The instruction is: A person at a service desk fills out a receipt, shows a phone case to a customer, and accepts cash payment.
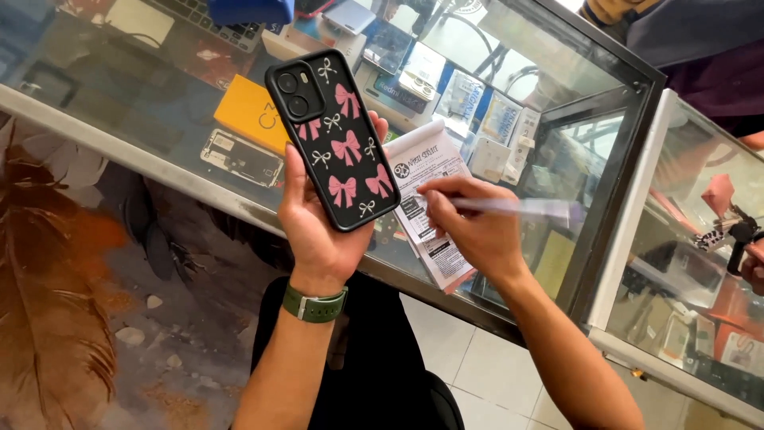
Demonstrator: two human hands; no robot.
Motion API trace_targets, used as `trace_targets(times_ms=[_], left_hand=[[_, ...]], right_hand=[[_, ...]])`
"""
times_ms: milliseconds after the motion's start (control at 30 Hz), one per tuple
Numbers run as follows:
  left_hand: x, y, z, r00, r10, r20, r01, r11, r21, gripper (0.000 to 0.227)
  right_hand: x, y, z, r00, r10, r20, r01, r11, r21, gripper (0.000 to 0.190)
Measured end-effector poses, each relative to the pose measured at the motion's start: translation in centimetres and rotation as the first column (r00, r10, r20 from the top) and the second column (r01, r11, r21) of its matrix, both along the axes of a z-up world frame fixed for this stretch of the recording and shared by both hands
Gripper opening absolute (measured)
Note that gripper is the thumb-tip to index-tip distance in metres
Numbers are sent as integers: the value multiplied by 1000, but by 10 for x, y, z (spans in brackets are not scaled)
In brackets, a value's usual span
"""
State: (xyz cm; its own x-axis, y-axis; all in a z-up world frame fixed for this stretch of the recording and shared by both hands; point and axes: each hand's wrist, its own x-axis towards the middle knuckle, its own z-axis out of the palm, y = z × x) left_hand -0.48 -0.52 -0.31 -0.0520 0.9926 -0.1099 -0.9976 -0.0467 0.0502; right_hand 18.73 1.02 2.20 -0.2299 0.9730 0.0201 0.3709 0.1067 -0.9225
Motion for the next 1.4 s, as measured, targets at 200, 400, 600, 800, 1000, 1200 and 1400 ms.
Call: trace_targets(times_ms=[200, 400, 600, 800, 1000, 1200, 1400], left_hand=[[-1, 0, -5, 1000, -7, 25, 6, 999, 41, 79], [-3, -2, -3, 991, -12, 131, 14, 1000, -12, 76], [-3, -2, -9, 996, -28, 85, 25, 999, 37, 78], [-2, -2, -11, 996, -25, 84, 20, 998, 61, 74], [-2, -2, -8, 996, -32, 79, 30, 999, 30, 76], [-2, -2, -9, 997, -32, 64, 30, 999, 32, 76], [-3, -2, -7, 999, -26, 48, 24, 999, 44, 76]], right_hand=[[2, 6, -19, 992, 27, 120, -44, 989, 142, 10], [0, 5, -23, 986, 54, 157, -90, 967, 237, 9], [-2, 6, -24, 978, 46, 203, -98, 962, 256, 11], [2, 5, -27, 977, 18, 212, -79, 956, 282, 12], [0, 5, -25, 968, 43, 246, -127, 933, 338, 9], [1, 4, -27, 973, 11, 230, -85, 944, 317, 11], [1, 6, -26, 975, 48, 216, -120, 936, 332, 8]])
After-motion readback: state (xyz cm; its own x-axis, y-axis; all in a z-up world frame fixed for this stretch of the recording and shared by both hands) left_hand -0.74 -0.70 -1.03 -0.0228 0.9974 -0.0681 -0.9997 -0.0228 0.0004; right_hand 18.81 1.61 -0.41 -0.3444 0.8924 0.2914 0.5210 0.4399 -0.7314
